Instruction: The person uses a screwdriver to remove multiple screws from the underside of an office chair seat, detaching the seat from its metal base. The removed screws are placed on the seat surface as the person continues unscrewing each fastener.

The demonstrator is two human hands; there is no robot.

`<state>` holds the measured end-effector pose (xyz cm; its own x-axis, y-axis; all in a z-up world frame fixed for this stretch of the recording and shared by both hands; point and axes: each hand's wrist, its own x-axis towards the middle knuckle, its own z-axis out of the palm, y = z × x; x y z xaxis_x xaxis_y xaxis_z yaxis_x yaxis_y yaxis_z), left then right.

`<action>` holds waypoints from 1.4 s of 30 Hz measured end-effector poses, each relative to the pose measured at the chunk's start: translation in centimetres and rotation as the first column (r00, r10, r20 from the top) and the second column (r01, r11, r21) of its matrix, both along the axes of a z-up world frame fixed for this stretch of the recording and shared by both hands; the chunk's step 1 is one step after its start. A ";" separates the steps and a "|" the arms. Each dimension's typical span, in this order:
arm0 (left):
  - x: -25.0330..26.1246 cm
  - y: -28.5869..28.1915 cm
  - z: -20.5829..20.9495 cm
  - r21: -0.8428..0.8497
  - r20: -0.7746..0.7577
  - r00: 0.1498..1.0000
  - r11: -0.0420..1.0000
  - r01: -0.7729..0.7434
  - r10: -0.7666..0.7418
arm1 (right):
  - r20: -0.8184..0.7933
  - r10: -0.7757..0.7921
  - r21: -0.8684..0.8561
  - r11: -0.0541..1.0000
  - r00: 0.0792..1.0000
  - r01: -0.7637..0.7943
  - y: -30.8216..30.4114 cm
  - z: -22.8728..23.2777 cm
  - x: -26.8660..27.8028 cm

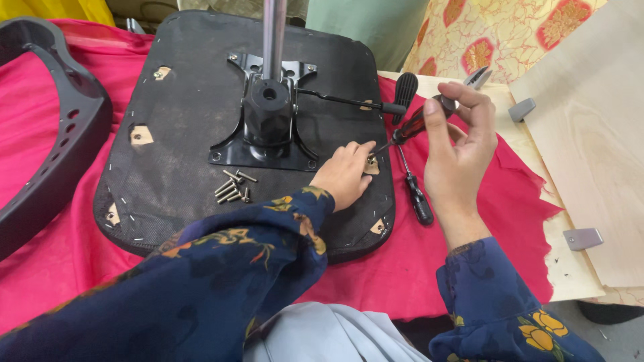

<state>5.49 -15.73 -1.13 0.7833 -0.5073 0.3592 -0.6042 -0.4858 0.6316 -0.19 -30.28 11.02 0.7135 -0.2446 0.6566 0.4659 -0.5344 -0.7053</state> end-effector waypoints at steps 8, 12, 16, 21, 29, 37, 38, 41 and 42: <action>2.5 -1.4 -1.0 -0.040 -0.180 0.979 0.993 -0.109 0.100 | -0.022 0.041 0.056 0.998 0.999 -0.040 -0.8 0.7 0.1; 2.0 -1.0 -1.3 -0.091 -0.095 0.989 0.988 -0.124 0.115 | -0.006 0.137 0.135 0.982 0.991 -0.135 -1.2 0.6 0.7; 1.3 -0.9 -1.5 -0.153 -0.013 0.986 0.974 -0.165 0.165 | -0.007 0.189 0.168 0.968 0.982 -0.185 -0.8 0.8 0.6; 1.4 -0.9 -1.2 -0.147 -0.024 0.985 0.973 -0.175 0.174 | -0.066 0.038 0.013 0.999 0.997 -0.037 0.3 1.4 0.7; 0.8 -2.4 -0.5 -0.115 -0.051 0.946 0.939 -0.325 0.321 | -0.071 0.205 0.075 0.977 0.976 -0.199 1.1 1.2 0.7; 0.7 -2.7 0.0 -0.063 0.039 0.949 0.949 -0.309 0.312 | -0.062 0.238 0.193 0.956 0.969 -0.222 0.9 0.4 0.8; 0.6 -2.7 0.1 -0.058 0.022 0.952 0.951 -0.304 0.306 | -0.052 0.240 0.202 0.953 0.969 -0.226 0.8 0.3 0.9; 0.6 -2.6 0.4 -0.057 -0.012 0.957 0.955 -0.291 0.291 | -0.054 0.230 0.186 0.959 0.972 -0.216 0.6 0.2 0.9; 0.5 -2.5 0.5 -0.064 -0.012 0.957 0.955 -0.290 0.290 | -0.076 0.214 0.151 0.968 0.974 -0.201 0.5 0.2 0.9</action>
<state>6.03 -18.28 -0.67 0.8942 -0.2340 0.3815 -0.4418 -0.5979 0.6688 0.67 -29.76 11.21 0.8135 -0.1704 0.5561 0.4866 -0.3242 -0.8112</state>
